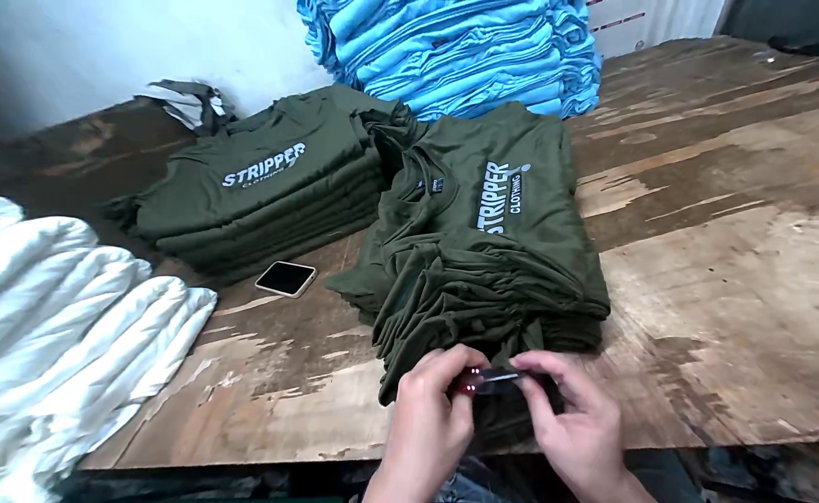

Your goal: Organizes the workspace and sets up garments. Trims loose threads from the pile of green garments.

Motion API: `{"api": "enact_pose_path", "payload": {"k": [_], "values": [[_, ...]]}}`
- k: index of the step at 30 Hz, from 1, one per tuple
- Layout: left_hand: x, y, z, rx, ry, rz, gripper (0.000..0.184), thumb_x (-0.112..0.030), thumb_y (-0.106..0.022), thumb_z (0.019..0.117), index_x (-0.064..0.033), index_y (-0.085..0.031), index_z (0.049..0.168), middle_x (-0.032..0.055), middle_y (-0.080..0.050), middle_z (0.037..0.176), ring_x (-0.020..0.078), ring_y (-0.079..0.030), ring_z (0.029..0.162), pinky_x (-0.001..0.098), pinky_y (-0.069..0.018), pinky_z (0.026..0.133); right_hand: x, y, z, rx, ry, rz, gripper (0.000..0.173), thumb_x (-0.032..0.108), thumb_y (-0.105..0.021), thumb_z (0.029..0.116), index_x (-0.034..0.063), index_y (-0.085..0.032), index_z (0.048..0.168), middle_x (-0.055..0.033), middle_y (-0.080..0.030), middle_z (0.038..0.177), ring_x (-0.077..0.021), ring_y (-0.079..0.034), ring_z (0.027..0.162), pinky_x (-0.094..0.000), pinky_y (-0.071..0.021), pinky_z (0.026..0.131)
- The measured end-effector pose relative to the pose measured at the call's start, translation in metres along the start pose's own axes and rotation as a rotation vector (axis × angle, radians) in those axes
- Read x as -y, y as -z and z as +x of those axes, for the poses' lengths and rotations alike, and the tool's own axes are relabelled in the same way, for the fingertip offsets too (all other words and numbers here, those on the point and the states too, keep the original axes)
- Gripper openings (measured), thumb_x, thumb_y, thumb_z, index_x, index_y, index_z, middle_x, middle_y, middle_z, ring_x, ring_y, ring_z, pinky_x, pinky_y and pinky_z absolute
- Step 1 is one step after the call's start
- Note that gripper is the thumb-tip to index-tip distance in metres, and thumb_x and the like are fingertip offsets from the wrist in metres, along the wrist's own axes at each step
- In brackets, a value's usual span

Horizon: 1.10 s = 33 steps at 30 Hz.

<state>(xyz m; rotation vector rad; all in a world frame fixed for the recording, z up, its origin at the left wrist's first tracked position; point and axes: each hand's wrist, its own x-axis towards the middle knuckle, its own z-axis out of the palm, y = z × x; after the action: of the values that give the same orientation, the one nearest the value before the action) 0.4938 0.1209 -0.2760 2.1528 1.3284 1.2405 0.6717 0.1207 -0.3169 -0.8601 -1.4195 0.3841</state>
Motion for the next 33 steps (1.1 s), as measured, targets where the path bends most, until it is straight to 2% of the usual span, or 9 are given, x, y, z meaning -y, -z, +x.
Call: {"api": "enact_pose_path", "payload": {"k": [2,4,6,9,12,15,21,25,33], "values": [[0.002,-0.001,0.006,-0.014,0.104,-0.048,0.017,-0.006,-0.062,0.0931,-0.0142,-0.074,0.102,-0.0072,-0.073,0.093,0.0023,-0.070,0.086,0.0219,-0.0602,0.078,0.001,-0.002,0.012,-0.024,-0.141,0.188,0.017,-0.006,-0.061,0.0947,-0.0014,-0.069,0.108,-0.0056,-0.077,0.096,-0.0133,-0.075,0.090,-0.0277,-0.0639,0.081],[0.005,-0.006,0.013,-0.016,0.212,-0.113,0.013,-0.009,-0.064,0.0953,-0.0144,-0.074,0.101,-0.0063,-0.075,0.093,0.0024,-0.071,0.087,0.0222,-0.0602,0.079,-0.006,0.002,0.016,0.049,-0.195,0.184,0.019,0.009,-0.065,0.0986,0.0030,-0.066,0.117,-0.0038,-0.072,0.100,-0.0116,-0.070,0.090,-0.0268,-0.0608,0.080],[0.008,-0.010,0.019,-0.028,0.263,-0.144,0.012,-0.009,-0.065,0.0948,-0.0146,-0.075,0.100,-0.0058,-0.075,0.091,0.0029,-0.071,0.085,0.0225,-0.0602,0.078,-0.011,0.009,0.013,0.162,-0.036,-0.034,0.036,0.032,-0.078,0.0919,0.0112,-0.071,0.120,-0.0036,-0.067,0.112,-0.0108,-0.067,0.099,-0.0284,-0.0605,0.085],[0.006,-0.008,0.015,0.008,0.262,-0.171,0.016,-0.008,-0.065,0.0936,-0.0147,-0.075,0.104,-0.0064,-0.076,0.094,0.0028,-0.071,0.087,0.0219,-0.0600,0.078,-0.011,0.032,-0.002,0.104,0.289,-0.394,0.015,0.020,-0.066,0.0966,0.0247,-0.079,0.104,0.0014,-0.076,0.104,-0.0121,-0.068,0.094,-0.0373,-0.0511,0.091],[0.003,-0.004,0.004,0.058,0.190,-0.211,0.023,-0.012,-0.072,0.0891,-0.0141,-0.075,0.112,-0.0049,-0.075,0.105,0.0049,-0.072,0.091,0.0234,-0.0623,0.079,-0.002,0.064,-0.013,0.083,0.369,-0.455,0.018,0.014,-0.054,0.1019,0.0207,-0.071,0.105,0.0040,-0.074,0.101,-0.0093,-0.066,0.090,-0.0332,-0.0454,0.096],[0.003,-0.006,-0.007,0.005,-0.029,-0.081,0.033,-0.038,-0.078,0.0899,-0.0176,-0.077,0.116,-0.0042,-0.073,0.109,0.0061,-0.069,0.098,0.0252,-0.0606,0.083,0.008,0.081,-0.022,0.151,0.346,-0.394,0.017,0.013,-0.053,0.1033,0.0177,-0.069,0.104,0.0036,-0.070,0.102,-0.0079,-0.063,0.092,-0.0286,-0.0435,0.097],[-0.004,-0.019,-0.008,-0.211,-0.526,0.437,0.022,-0.015,-0.063,0.0974,-0.0241,-0.074,0.114,-0.0010,-0.072,0.103,0.0177,-0.061,0.090,0.0410,-0.0431,0.087,0.009,0.073,-0.030,0.185,0.371,-0.326,0.011,0.013,-0.055,0.1018,0.0175,-0.064,0.105,0.0026,-0.067,0.102,-0.0084,-0.061,0.095,-0.0271,-0.0432,0.098],[-0.006,-0.021,-0.006,-0.219,-0.589,0.467,0.025,-0.011,-0.061,0.0974,-0.0222,-0.073,0.117,0.0004,-0.072,0.104,0.0185,-0.060,0.091,0.0403,-0.0416,0.088,0.007,0.063,-0.029,0.097,0.295,-0.259,0.008,0.023,-0.053,0.1059,0.0199,-0.059,0.103,0.0055,-0.064,0.100,-0.0054,-0.062,0.094,-0.0249,-0.0472,0.093],[-0.006,-0.016,0.000,-0.165,-0.599,0.474,0.019,-0.012,-0.062,0.0979,-0.0193,-0.073,0.111,-0.0003,-0.072,0.100,0.0185,-0.060,0.089,0.0380,-0.0430,0.083,0.002,0.060,-0.029,0.125,0.349,-0.245,0.007,0.018,-0.052,0.1051,0.0195,-0.059,0.103,0.0038,-0.064,0.101,-0.0079,-0.062,0.095,-0.0277,-0.0462,0.096]]}}
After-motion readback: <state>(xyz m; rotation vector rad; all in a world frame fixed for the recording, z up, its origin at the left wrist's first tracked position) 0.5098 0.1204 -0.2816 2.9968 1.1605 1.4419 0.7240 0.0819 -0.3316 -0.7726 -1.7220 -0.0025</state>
